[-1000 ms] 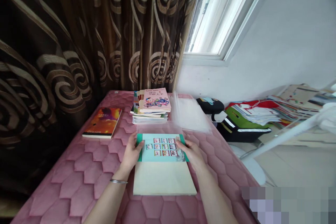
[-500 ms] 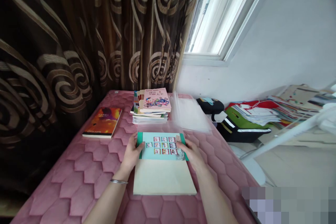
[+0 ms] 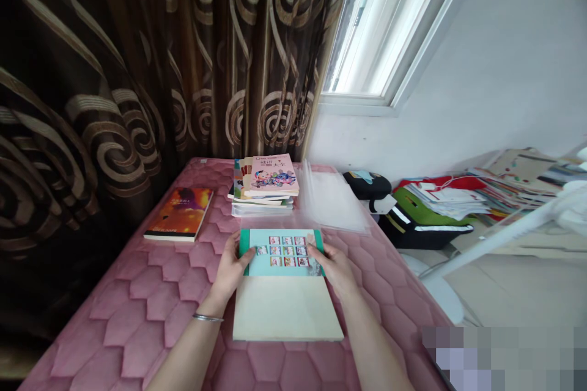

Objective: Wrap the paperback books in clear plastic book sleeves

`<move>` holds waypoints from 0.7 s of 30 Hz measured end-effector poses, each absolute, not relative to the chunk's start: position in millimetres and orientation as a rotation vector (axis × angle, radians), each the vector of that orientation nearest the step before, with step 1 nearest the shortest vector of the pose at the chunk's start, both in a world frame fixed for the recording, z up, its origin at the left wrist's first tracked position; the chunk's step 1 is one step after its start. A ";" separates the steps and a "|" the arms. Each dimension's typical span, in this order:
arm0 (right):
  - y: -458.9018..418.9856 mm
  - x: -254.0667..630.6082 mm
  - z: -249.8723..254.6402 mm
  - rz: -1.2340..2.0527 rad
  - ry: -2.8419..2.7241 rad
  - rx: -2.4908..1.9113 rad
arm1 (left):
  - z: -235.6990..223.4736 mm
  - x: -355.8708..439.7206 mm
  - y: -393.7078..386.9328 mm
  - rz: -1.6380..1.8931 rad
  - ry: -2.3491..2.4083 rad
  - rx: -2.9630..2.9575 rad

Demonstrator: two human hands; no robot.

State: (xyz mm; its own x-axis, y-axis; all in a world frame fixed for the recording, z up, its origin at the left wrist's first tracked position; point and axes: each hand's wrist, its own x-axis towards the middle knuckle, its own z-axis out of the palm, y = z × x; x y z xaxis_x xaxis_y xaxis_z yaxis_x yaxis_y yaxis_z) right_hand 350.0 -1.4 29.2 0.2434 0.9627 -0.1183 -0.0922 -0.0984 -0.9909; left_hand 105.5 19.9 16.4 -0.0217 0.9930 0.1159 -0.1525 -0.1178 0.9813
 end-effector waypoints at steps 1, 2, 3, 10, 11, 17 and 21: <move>-1.2 350.6 28.4 1.136 -0.919 -1.328 | 15.9 105.5 20.2 1.375 1.039 1.177; -1.2 351.4 27.7 1.140 -0.932 -1.317 | 15.0 105.5 20.7 1.376 1.030 1.178; -1.4 352.5 27.3 1.148 -0.950 -1.306 | 13.9 105.7 21.3 1.376 1.021 1.177; -3.5 358.0 27.5 1.198 -1.075 -1.268 | 4.7 108.1 25.5 1.420 1.001 1.148; -3.1 357.9 27.0 1.199 -1.061 -1.270 | 4.0 108.3 25.7 1.420 0.999 1.143; -1.9 356.6 26.1 1.222 -0.987 -1.274 | 5.1 108.4 25.9 1.414 0.987 1.141; -3.5 357.0 28.3 1.242 -0.974 -1.273 | 9.9 108.0 24.0 1.380 0.983 1.122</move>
